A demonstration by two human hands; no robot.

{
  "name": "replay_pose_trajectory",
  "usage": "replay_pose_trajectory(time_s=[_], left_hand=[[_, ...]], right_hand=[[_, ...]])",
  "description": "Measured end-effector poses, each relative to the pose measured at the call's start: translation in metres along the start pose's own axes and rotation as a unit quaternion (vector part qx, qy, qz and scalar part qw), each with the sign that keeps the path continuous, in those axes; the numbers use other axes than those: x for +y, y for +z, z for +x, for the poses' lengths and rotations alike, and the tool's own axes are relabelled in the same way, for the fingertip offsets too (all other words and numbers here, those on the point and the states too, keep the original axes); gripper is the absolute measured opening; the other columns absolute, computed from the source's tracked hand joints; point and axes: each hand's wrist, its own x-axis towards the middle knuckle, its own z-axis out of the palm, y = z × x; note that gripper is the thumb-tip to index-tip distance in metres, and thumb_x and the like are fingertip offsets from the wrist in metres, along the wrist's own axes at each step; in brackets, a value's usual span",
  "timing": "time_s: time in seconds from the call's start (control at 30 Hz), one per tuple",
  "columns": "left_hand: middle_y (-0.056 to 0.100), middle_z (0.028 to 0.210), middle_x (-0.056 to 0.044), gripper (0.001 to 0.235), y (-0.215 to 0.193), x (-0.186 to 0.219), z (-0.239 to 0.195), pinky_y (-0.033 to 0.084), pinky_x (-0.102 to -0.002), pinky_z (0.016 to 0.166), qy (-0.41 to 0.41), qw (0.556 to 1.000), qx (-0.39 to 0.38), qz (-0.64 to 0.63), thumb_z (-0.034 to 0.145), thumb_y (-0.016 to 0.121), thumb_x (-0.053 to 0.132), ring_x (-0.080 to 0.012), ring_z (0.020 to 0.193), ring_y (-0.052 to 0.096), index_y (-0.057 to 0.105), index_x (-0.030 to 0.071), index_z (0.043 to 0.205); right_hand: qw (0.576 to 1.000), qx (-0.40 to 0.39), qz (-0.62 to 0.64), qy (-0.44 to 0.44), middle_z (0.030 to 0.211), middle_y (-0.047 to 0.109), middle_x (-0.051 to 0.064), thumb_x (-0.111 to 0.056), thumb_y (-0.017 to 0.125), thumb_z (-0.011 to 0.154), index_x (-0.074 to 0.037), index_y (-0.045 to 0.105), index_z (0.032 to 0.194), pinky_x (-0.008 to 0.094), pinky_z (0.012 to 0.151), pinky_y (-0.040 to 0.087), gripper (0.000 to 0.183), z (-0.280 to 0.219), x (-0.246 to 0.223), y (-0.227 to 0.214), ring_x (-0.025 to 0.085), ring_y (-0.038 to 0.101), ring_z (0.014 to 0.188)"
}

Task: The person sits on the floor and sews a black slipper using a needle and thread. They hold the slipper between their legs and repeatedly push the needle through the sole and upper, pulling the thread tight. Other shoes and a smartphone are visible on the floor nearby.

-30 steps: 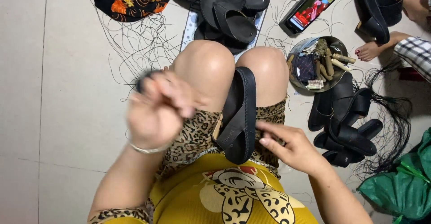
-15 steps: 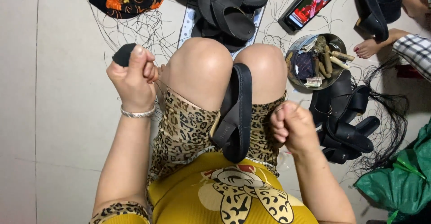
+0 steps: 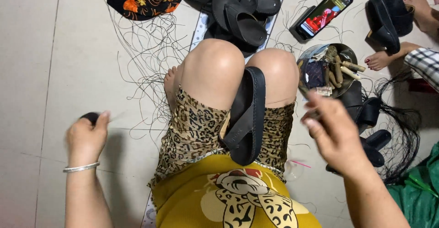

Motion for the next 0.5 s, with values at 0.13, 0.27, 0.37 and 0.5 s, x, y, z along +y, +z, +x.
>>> replay_pose_trajectory(time_s=[0.13,0.27,0.37,0.5], left_hand=[[0.061,0.088,-0.012,0.030,0.035,0.005,-0.008,0.048,-0.042,0.062,0.257,0.815,0.186,0.485,0.102,0.073,0.028,-0.0297,0.075,0.055,0.067,0.005,0.084],[0.067,0.052,-0.017,0.040,0.162,0.088,-0.088,0.052,-0.029,0.042,0.159,0.978,-0.083,0.109,0.092,0.079,0.031,-0.0262,0.044,0.067,0.075,0.002,0.065],[0.075,0.074,-0.024,0.028,0.200,0.124,-0.116,0.051,-0.032,0.039,0.219,0.922,-0.299,0.112,0.087,0.077,0.014,-0.0171,0.046,0.058,0.073,-0.008,0.071],[0.062,0.054,-0.021,0.040,0.224,0.094,-0.099,0.045,-0.037,0.038,0.310,0.867,-0.316,0.228,0.086,0.078,0.020,-0.0311,0.046,0.062,0.062,-0.003,0.056]], right_hand=[[0.976,-0.166,-0.129,-0.055,0.093,0.068,0.003,-0.012,0.065,0.091,-0.020,0.065,0.137,0.029,0.064,0.051,0.047,-0.008,-0.003,0.015,0.014,0.059,0.071],[0.969,-0.172,-0.158,-0.084,0.090,0.073,0.012,-0.019,0.061,0.097,-0.021,0.073,0.127,0.046,0.057,0.057,0.032,-0.004,-0.026,0.023,0.039,0.074,0.074],[0.960,-0.204,-0.176,-0.071,0.079,0.069,0.006,-0.022,0.061,0.097,-0.028,0.074,0.129,0.040,0.053,0.055,0.035,0.002,-0.019,0.018,0.035,0.071,0.063],[0.963,-0.236,-0.126,-0.039,0.073,0.068,0.008,-0.022,0.060,0.096,-0.029,0.074,0.130,0.040,0.050,0.053,0.037,0.013,-0.019,0.012,0.035,0.068,0.057]])
